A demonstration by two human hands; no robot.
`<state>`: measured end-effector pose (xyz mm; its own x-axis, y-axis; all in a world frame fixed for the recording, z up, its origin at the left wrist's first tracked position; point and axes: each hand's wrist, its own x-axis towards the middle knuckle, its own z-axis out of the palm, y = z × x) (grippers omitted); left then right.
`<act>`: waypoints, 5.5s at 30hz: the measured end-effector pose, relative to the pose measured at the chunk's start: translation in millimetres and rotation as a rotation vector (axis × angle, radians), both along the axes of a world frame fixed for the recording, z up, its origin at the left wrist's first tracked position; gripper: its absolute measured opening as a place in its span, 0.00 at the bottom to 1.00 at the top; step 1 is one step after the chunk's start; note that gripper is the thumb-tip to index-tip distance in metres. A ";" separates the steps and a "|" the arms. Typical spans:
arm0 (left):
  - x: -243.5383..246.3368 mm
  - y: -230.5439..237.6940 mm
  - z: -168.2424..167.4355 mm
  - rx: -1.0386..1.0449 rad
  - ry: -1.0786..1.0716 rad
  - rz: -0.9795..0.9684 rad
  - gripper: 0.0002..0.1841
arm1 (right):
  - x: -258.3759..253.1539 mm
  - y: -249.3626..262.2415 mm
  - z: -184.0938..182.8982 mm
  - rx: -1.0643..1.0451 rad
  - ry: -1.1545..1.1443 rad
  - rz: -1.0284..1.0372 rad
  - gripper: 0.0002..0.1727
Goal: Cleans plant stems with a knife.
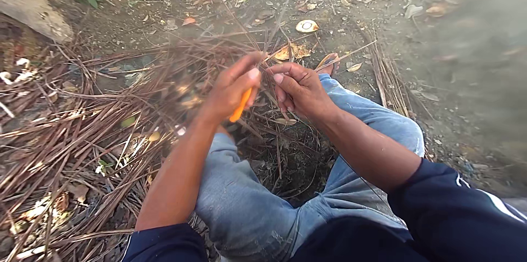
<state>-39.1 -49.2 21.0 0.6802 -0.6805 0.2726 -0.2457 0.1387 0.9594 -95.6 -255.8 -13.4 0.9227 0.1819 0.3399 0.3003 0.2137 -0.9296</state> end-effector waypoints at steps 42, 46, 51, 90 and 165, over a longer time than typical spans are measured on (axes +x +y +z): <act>7.1 11.0 -3.1 0.324 -0.489 0.410 0.24 | 10.9 2.9 15.6 0.296 0.148 0.173 0.22; 6.8 14.3 -2.4 0.339 -0.394 0.396 0.25 | 10.6 -3.0 11.0 0.292 0.175 0.195 0.21; 12.1 15.8 -1.3 0.342 -0.229 0.450 0.25 | 11.3 -6.7 9.8 0.288 0.167 0.215 0.21; 41.0 35.4 -11.4 0.598 -0.044 0.811 0.30 | 0.0 -31.0 1.0 0.272 0.257 0.297 0.23; -13.7 26.7 16.8 0.059 0.022 0.175 0.27 | -14.4 -37.8 -20.4 0.053 0.037 0.318 0.19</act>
<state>-52.8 -22.6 37.8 0.7952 -0.5651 0.2198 -0.2402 0.0393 0.9699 -110.0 -293.7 -33.8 0.8344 0.4457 0.3243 0.1772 0.3402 -0.9235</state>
